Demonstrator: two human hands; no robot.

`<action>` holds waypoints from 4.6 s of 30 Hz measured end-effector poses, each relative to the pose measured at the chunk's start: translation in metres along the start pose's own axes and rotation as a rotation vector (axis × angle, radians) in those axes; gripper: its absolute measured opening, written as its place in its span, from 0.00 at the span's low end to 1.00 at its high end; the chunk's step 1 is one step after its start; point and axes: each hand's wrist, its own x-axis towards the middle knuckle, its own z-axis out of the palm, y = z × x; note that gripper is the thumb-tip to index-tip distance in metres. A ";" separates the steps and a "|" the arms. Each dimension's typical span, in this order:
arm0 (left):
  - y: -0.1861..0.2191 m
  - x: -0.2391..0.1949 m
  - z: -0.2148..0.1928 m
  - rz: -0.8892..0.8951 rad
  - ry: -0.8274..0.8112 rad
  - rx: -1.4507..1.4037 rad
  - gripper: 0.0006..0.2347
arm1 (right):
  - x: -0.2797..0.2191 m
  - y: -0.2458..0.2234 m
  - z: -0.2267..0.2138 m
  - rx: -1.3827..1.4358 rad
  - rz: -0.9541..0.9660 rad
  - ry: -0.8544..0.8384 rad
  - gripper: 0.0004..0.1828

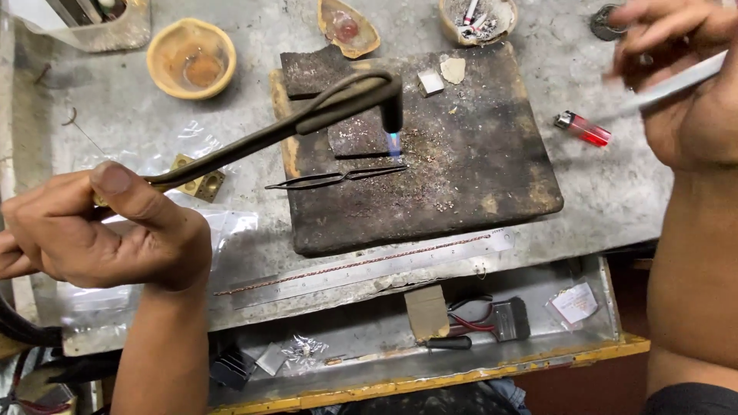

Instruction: The person uses tweezers to position small metal pieces on a work surface and applies a torch flame to solder them. The person repeats this process for multiple small metal components, heating them until they glow red.

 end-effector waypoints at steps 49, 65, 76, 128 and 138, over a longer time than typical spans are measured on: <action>0.007 -0.033 0.002 -0.088 -0.157 -0.309 0.19 | -0.009 -0.019 0.102 0.068 0.068 -0.277 0.12; 0.011 -0.033 0.002 -0.067 -0.136 -0.221 0.19 | -0.008 -0.017 0.100 0.086 0.072 -0.303 0.12; 0.010 -0.030 0.002 -0.041 -0.158 -0.228 0.20 | -0.007 -0.014 0.099 0.085 0.067 -0.305 0.12; -0.024 -0.015 0.004 -0.049 -0.213 -0.128 0.25 | 0.044 -0.015 0.147 0.047 -0.290 -0.239 0.14; -0.029 -0.019 0.006 -0.014 -0.224 -0.176 0.25 | 0.043 -0.017 0.148 0.044 -0.318 -0.215 0.15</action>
